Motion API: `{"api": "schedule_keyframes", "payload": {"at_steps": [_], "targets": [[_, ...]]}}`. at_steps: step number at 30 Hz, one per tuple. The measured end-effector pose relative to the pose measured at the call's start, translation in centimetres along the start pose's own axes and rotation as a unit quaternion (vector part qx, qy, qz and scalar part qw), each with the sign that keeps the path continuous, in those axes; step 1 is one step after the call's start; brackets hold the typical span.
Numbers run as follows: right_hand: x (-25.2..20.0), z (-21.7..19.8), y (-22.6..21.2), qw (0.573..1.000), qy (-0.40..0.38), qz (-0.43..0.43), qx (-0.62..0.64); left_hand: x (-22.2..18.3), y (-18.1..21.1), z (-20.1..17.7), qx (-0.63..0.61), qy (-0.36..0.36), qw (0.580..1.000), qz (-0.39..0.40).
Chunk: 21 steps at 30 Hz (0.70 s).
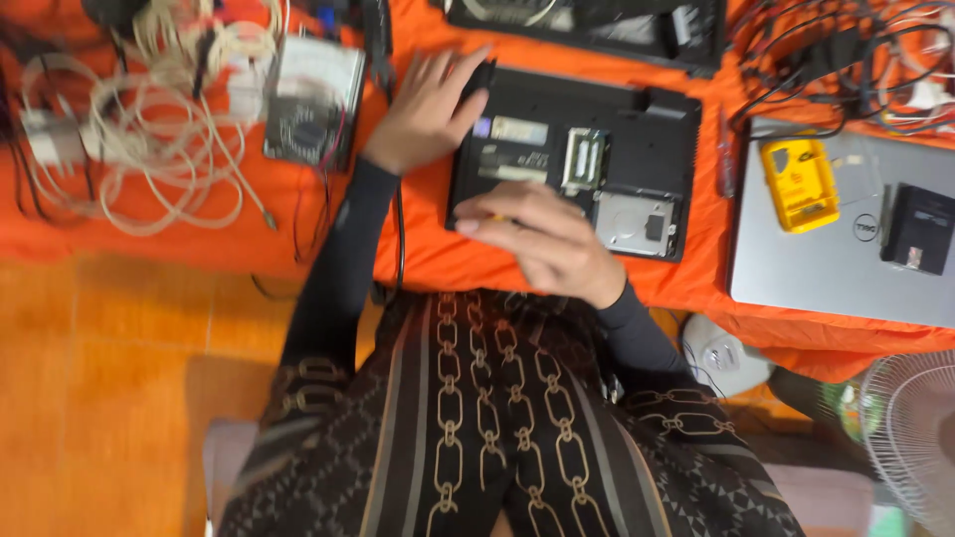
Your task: Disassembling a laptop on a repair bench using a screwdriver.
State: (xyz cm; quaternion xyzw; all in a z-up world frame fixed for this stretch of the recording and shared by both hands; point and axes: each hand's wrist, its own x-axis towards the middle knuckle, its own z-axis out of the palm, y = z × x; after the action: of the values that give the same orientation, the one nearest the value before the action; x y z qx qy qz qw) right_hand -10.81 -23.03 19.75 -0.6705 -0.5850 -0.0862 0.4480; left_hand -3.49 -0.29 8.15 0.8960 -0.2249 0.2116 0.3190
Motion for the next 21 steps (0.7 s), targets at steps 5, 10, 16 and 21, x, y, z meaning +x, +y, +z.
{"api": "schedule_keyframes", "payload": {"at_steps": [5,10,16,21], "targets": [[0.4,0.0,-1.1,0.999,0.019,0.016,0.025,-2.4,4.3,-1.9,-0.057,-0.044,0.993,-0.098],[1.0,0.3,-1.8,0.998,0.021,0.061,0.02,-5.3,6.1,-1.7,-0.097,0.044,0.987,-0.12],[0.6,1.7,-1.7,0.995,0.066,0.066,0.023,-5.9,6.1,-1.2,-0.077,0.037,0.988,-0.13],[1.4,1.3,-3.0,0.994,0.073,0.079,-0.002,-7.3,5.4,-2.1,-0.041,0.037,0.992,-0.113]]}}
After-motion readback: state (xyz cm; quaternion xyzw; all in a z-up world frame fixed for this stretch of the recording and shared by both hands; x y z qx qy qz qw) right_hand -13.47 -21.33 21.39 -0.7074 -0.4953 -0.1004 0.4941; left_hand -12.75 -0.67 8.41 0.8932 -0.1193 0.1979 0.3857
